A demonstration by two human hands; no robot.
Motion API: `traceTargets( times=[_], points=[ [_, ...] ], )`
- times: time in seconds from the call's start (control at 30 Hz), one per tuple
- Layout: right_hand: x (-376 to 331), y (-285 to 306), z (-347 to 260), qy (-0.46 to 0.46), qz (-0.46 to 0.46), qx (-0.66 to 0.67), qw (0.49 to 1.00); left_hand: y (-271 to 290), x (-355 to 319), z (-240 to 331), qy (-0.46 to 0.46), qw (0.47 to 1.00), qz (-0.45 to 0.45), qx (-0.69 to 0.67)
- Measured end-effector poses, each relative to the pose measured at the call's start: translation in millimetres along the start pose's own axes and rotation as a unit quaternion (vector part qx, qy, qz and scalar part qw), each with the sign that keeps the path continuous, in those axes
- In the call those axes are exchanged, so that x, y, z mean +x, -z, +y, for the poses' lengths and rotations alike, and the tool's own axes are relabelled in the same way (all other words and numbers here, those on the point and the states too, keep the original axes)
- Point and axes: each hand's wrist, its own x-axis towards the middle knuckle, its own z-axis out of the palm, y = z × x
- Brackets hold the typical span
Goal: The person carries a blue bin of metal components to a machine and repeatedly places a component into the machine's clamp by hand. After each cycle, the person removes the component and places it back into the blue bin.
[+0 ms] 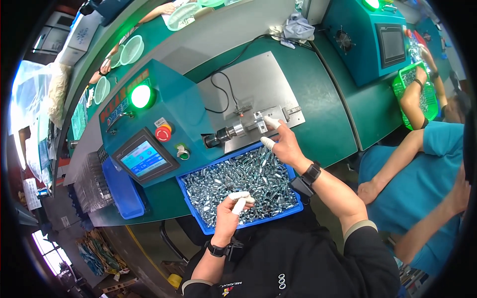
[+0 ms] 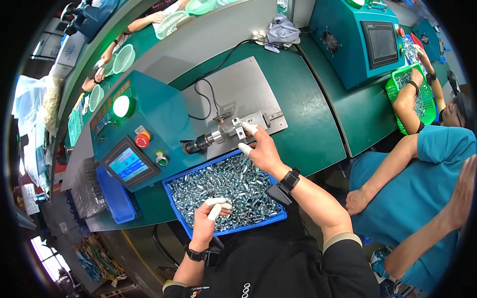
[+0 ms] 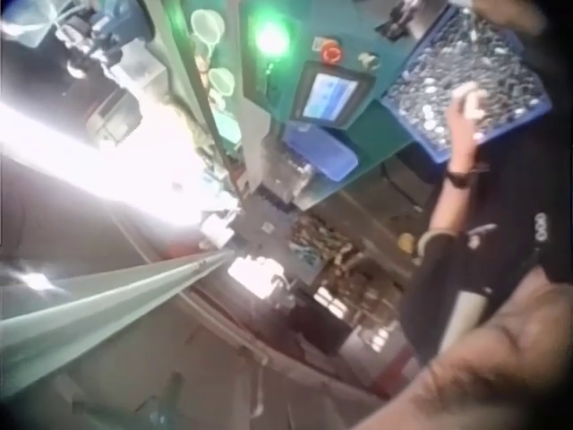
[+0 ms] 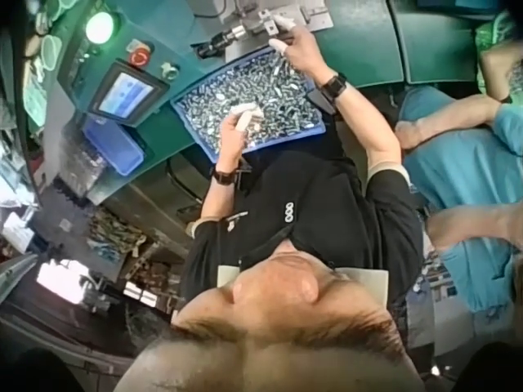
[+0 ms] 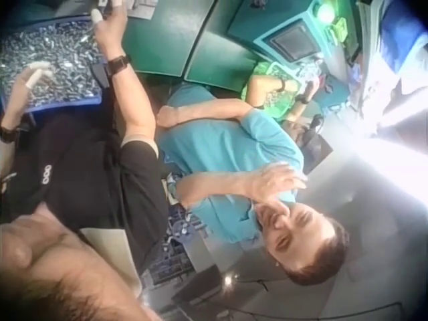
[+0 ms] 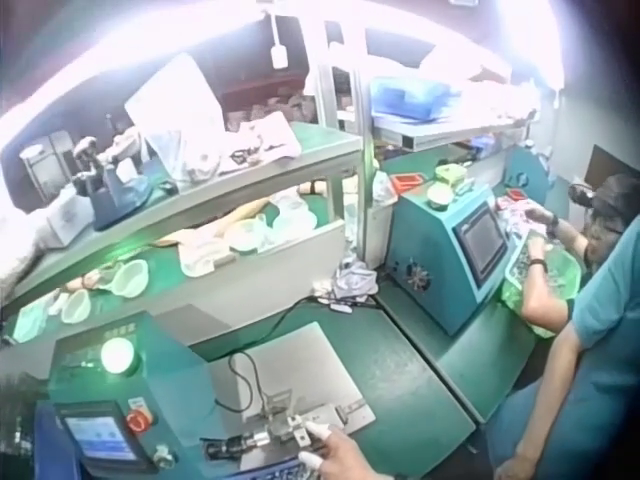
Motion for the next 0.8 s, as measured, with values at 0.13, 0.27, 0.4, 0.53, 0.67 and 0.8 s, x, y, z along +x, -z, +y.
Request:
traceTargets(
  times=[0.13,0.27,0.4,0.53,0.67,0.8],
  points=[
    [-0.3,-0.3,9.1,-0.023,0.006,0.042,0.999,-0.4,-9.8,-2.1,0.001,1.0,0.003,0.005],
    [3.5,0.2,6.7,-0.035,-0.01,0.07,0.997,-4.3,-16.7,-5.0,-0.001,1.0,0.001,0.008],
    [8.8,2.6,6.5,-0.032,-0.045,0.039,0.998,-7.0,-18.1,-6.5,0.004,1.0,0.002,0.011],
    [6.7,3.4,4.0,-0.029,-0.055,0.009,0.998,-10.0,-17.4,-6.2,0.012,1.0,0.005,0.015],
    [7.0,-3.0,0.2,-0.028,-0.059,0.024,0.998,-15.5,-16.7,-7.1,0.017,1.0,0.011,0.015],
    [8.0,-2.4,3.4,-0.023,-0.047,0.041,0.998,-17.0,-16.5,-11.8,0.03,0.999,0.013,0.02]
  ],
)
